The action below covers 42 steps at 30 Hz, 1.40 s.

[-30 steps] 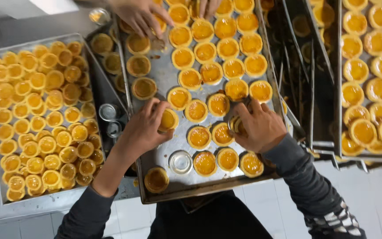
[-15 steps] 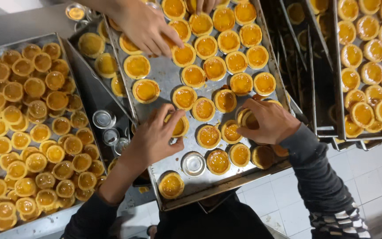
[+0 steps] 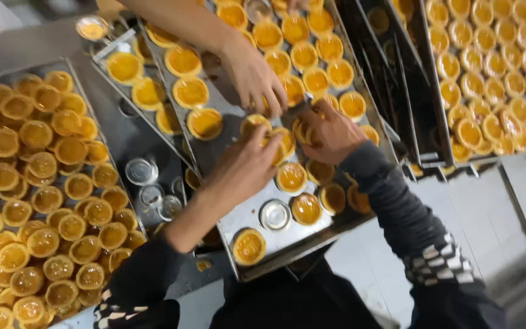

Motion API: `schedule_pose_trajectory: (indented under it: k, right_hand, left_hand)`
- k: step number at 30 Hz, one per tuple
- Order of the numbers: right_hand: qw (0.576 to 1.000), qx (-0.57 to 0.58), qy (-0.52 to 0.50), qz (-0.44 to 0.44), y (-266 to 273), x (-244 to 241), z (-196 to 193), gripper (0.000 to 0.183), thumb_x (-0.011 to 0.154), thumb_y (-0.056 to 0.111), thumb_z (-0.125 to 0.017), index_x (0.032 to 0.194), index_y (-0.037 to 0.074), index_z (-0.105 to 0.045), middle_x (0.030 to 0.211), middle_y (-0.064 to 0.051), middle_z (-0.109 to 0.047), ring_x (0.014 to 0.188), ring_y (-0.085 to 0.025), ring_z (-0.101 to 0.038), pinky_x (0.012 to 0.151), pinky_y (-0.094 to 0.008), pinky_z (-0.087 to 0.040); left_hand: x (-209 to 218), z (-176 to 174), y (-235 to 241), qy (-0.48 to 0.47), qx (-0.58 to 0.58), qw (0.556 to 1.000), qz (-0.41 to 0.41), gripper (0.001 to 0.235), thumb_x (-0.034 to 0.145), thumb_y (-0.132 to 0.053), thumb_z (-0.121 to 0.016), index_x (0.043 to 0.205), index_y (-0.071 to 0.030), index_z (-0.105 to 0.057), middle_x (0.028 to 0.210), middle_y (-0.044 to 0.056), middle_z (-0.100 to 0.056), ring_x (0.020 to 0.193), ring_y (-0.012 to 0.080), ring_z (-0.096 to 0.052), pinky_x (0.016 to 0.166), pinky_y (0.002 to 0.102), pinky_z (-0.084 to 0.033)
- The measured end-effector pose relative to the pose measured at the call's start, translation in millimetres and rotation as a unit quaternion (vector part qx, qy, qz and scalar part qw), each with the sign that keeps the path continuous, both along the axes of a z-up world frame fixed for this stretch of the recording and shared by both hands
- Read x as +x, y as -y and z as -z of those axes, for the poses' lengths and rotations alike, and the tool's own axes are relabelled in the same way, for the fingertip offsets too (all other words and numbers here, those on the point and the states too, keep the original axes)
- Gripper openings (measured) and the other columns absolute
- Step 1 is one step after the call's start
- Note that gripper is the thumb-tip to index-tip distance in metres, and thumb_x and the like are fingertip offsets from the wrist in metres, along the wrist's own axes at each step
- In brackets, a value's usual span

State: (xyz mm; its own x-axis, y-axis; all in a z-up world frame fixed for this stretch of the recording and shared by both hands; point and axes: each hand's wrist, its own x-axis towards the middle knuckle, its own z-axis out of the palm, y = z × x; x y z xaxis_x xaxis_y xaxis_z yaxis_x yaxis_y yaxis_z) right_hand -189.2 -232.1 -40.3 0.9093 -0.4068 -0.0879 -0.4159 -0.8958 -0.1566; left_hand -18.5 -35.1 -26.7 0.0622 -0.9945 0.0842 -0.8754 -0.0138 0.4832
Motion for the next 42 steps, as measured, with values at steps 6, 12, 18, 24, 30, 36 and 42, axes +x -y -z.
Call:
schedule_pose_trajectory:
  k: [6, 12, 18, 24, 30, 36, 42]
  right_hand:
    - [1.000, 0.024, -0.013, 0.014, 14.5, -4.6, 11.4, 0.077, 0.070, 0.058, -0.078, 0.135, 0.019, -0.060, 0.124, -0.010, -0.056, 0.097, -0.045, -0.070, 0.083, -0.055, -0.061]
    - [0.998, 0.039, 0.052, 0.021, 2.0, -22.6, -3.0, 0.072, 0.079, 0.063, -0.075, 0.133, 0.016, -0.061, 0.121, -0.015, -0.059, 0.095, -0.047, -0.069, 0.080, -0.057, -0.060]
    - [0.995, 0.052, 0.084, -0.006, 7.9, -26.5, 5.4, 0.073, 0.080, 0.062, -0.072, 0.135, 0.016, -0.059, 0.116, -0.019, -0.060, 0.091, -0.049, -0.070, 0.078, -0.058, -0.061]
    - [0.992, 0.096, 0.083, -0.021, 15.8, -25.8, -3.5, 0.066, 0.078, 0.062, -0.076, 0.124, 0.016, -0.068, 0.110, -0.018, -0.064, 0.091, -0.042, -0.072, 0.076, -0.050, -0.061]
    - [0.994, 0.071, 0.075, -0.032, 28.0, -19.8, 5.0, 0.068, 0.061, 0.063, -0.079, 0.118, 0.026, -0.070, 0.111, -0.011, -0.067, 0.094, -0.039, -0.073, 0.080, -0.049, -0.062]
    - [0.993, 0.049, 0.085, -0.060, 23.8, -14.6, 25.8, 0.068, 0.060, 0.061, -0.078, 0.117, 0.025, -0.070, 0.106, -0.010, -0.069, 0.091, -0.035, -0.075, 0.077, -0.047, -0.063]
    - [0.992, 0.081, 0.082, -0.058, 17.0, -15.3, 6.5, 0.070, 0.058, 0.056, -0.078, 0.115, 0.017, -0.071, 0.104, -0.015, -0.071, 0.094, -0.039, -0.074, 0.080, -0.050, -0.063]
  left_hand:
    - [-18.2, 23.3, 39.4, 0.089, -0.069, 0.993, 0.033, 0.044, 0.080, 0.003, -0.078, 0.122, -0.002, -0.064, 0.122, 0.020, -0.060, 0.117, 0.0462, -0.063, 0.065, 0.042, -0.063]
    - [-16.6, 21.7, 45.4, 0.227, -0.124, 0.965, 0.038, 0.025, 0.080, -0.010, -0.071, 0.105, -0.015, -0.068, 0.097, 0.009, -0.066, 0.104, 0.0339, -0.061, 0.066, 0.045, -0.046]
    - [-14.0, 45.6, 61.6, 0.110, -0.004, 0.992, 0.069, 0.041, 0.073, -0.006, -0.083, 0.111, -0.010, -0.068, 0.112, 0.010, -0.067, 0.109, 0.0400, -0.064, 0.075, 0.052, -0.056]
    - [-11.8, 28.9, 59.4, 0.083, 0.053, 0.991, 0.090, 0.064, 0.068, -0.016, -0.093, 0.125, -0.009, -0.066, 0.124, 0.011, -0.066, 0.122, 0.0395, -0.060, 0.092, 0.052, -0.057]
    - [-5.6, 40.8, 63.0, 0.015, 0.081, 0.993, 0.084, 0.067, 0.077, -0.026, -0.086, 0.136, -0.012, -0.056, 0.140, 0.013, -0.057, 0.135, 0.0410, -0.051, 0.114, 0.052, -0.045]
    - [-11.6, -5.7, 57.8, 0.073, 0.120, 0.985, 0.100, 0.058, 0.076, -0.027, -0.087, 0.128, -0.011, -0.065, 0.132, 0.010, -0.063, 0.130, 0.0368, -0.057, 0.116, 0.048, -0.042]
    - [-11.3, -34.3, 57.7, 0.068, 0.147, 0.977, 0.139, 0.067, 0.068, -0.024, -0.090, 0.128, -0.012, -0.063, 0.124, 0.008, -0.065, 0.119, 0.0382, -0.065, 0.115, 0.051, -0.043]
